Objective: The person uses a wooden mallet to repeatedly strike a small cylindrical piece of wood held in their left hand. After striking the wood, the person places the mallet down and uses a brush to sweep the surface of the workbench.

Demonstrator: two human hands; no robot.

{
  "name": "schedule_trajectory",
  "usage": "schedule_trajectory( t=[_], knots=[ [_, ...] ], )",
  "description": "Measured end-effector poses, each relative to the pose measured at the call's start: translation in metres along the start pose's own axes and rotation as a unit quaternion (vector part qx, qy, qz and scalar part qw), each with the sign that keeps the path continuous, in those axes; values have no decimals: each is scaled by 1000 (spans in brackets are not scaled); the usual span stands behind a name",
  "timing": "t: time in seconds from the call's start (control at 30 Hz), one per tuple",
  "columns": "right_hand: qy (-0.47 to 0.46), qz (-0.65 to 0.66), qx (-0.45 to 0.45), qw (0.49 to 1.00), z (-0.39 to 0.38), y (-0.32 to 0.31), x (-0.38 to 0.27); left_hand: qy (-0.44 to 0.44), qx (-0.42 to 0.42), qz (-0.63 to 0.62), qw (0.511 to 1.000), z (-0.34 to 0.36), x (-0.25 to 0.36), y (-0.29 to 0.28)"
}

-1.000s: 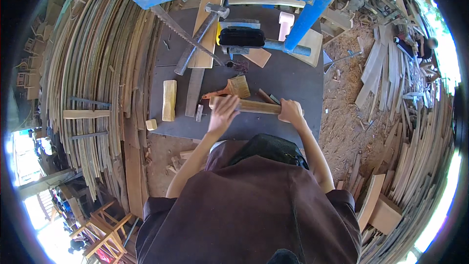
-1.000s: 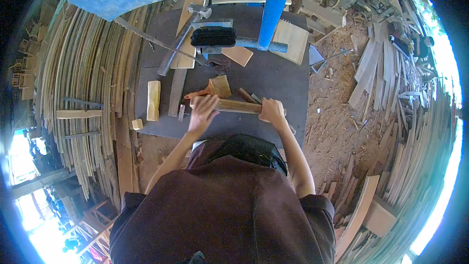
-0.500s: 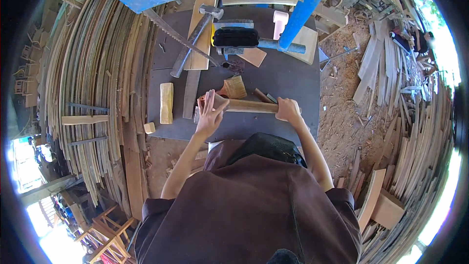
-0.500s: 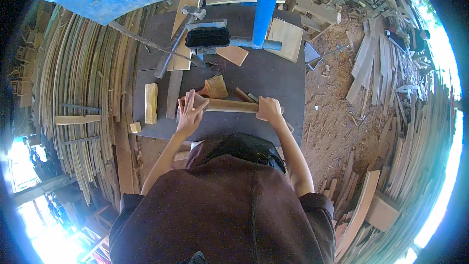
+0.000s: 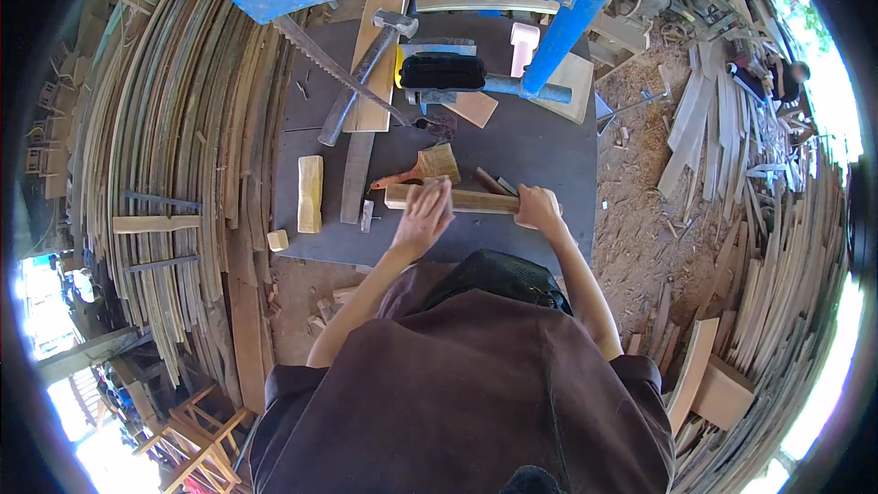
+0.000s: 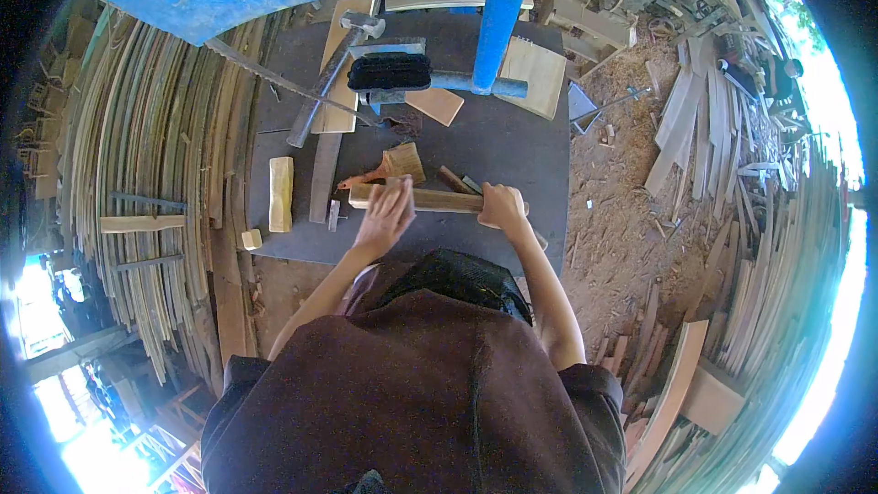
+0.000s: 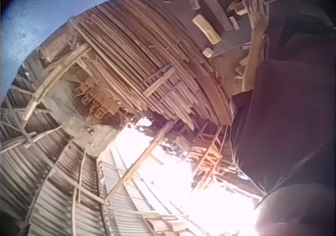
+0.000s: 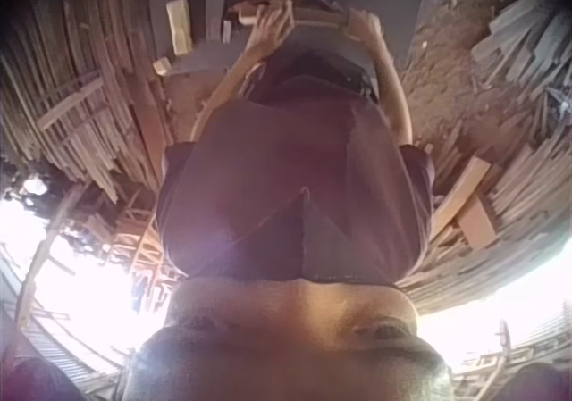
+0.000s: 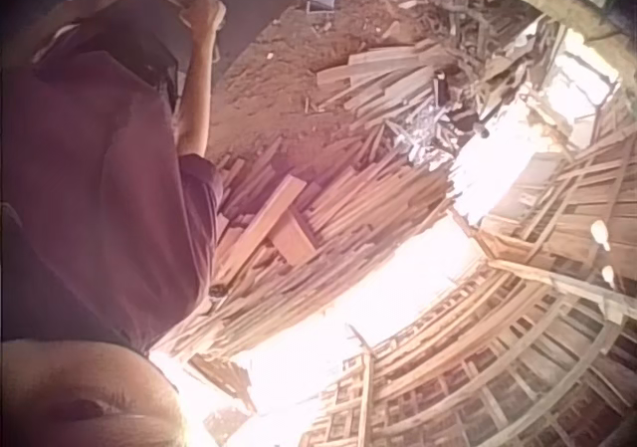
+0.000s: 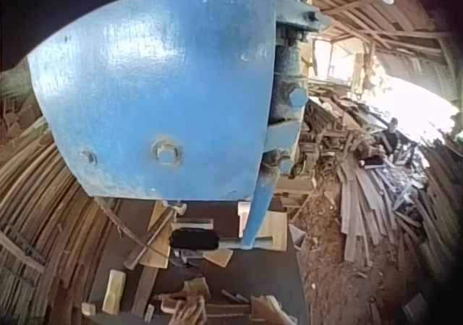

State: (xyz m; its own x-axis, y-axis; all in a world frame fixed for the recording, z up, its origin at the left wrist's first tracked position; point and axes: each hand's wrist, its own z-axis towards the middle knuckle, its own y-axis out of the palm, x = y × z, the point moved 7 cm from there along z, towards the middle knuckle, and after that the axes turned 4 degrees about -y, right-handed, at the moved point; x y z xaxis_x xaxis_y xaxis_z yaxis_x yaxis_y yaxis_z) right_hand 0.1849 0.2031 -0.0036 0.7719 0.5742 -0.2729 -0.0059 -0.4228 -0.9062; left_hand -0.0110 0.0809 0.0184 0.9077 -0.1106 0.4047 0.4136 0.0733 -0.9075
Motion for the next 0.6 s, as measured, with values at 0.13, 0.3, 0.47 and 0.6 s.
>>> schedule_trajectory(
  t=[0.13, 0.3, 0.47, 0.6],
  knots=[
    [-2, 3, 0, 1000, -1, -1, -1, -41, -4, 73, 996, -30, -41, -37],
    [-3, 3, 6, 1000, -1, -1, -1, -74, -12, 40, 996, -34, -47, -23],
    [-3, 17, 5, 1000, -2, -5, -3, -22, -16, 8, 1000, 7, 24, 7],
    [-4, 8, 6, 1000, -2, -4, 0, 33, -5, 71, 997, 16, 38, 15]
  ],
)
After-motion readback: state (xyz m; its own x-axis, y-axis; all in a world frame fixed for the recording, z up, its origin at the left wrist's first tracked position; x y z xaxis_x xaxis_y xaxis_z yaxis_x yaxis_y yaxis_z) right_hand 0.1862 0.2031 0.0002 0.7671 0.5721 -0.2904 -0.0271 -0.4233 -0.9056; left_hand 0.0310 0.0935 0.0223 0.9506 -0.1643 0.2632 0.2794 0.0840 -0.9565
